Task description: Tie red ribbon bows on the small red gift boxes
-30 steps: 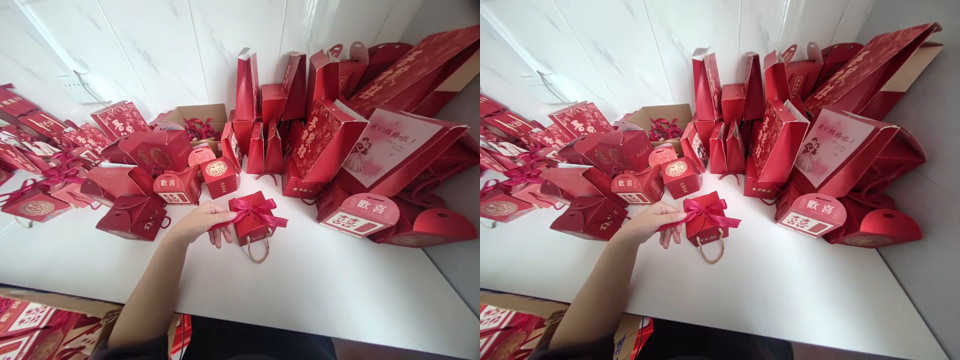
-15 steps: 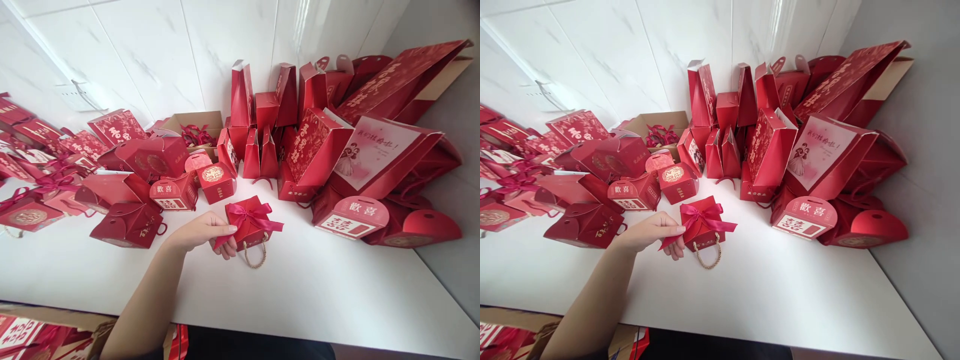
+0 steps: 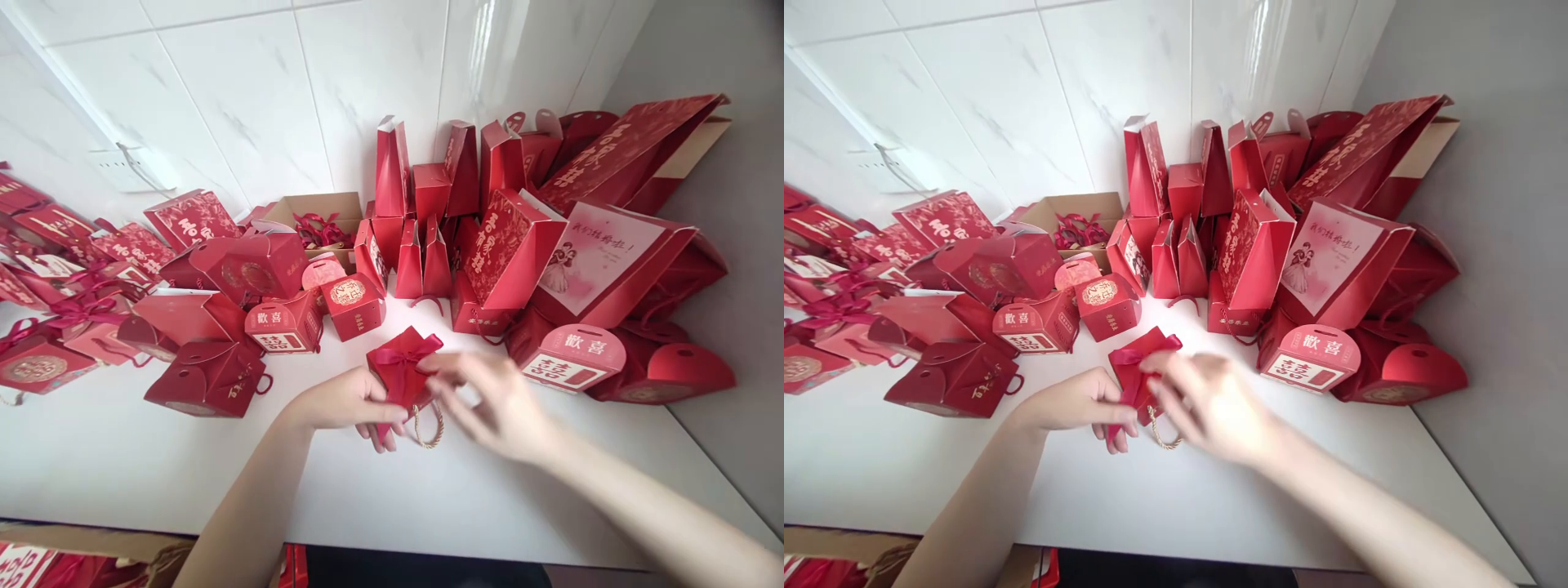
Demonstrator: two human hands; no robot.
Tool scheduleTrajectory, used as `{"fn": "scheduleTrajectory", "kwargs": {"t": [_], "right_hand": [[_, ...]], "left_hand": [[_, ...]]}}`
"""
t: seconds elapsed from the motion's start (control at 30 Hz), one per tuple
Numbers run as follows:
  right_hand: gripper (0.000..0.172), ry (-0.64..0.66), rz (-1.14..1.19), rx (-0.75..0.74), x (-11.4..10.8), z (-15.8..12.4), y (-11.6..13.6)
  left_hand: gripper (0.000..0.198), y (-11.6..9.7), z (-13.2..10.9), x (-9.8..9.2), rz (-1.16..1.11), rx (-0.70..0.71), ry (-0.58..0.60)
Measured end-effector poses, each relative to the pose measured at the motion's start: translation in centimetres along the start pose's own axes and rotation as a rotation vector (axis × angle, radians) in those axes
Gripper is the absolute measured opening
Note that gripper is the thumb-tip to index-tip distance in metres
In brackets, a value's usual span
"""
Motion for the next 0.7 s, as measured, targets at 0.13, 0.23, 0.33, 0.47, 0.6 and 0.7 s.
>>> {"fn": "scheduleTrajectory", "kwargs": {"t": [0.13, 0.23, 0.33, 0.47, 0.6, 0.7], "right_hand": [[0.048, 0.227, -0.214, 0.034, 3.5, -2.0, -1.2], [0.061, 0.355, 0.145, 0.224, 5.3, -2.8, -0.9], [0.079, 0.459, 0.571, 0.481, 6.4, -2.7, 0.0], [0.095, 0.46, 0.982, 0.584, 7.8, -2.1, 0.6], [0.076, 0.336, 1.255, 0.529, 8.9, -1.7, -0.2], [0.062, 0.252, 1.371, 0.516, 8.9, -1.5, -1.0]], "left_hand": [[0.033, 0.6, -1.0, -1.8, 0.157, 0.066, -0.21], [0.028, 1.2, -1.1, -3.7, 0.109, 0.265, -0.759], [0.028, 1.3, 0.0, -3.9, 0.097, 0.467, -0.833], [0.021, 1.0, 1.4, -2.5, 0.198, 0.555, -0.672], [0.01, 1.0, 1.8, -1.9, 0.202, 0.552, -0.68], [0.013, 1.1, 1.7, -2.1, 0.107, 0.557, -0.63]]}}
Point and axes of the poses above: each hand's wrist, its own z-axis towards the middle knuckle, its own x-axis out of the palm, y = z × x, the point moved 1 cm from there along z, towards the middle knuckle, and after that the axes turned 3 degrees about -y, right-handed, at the moved point
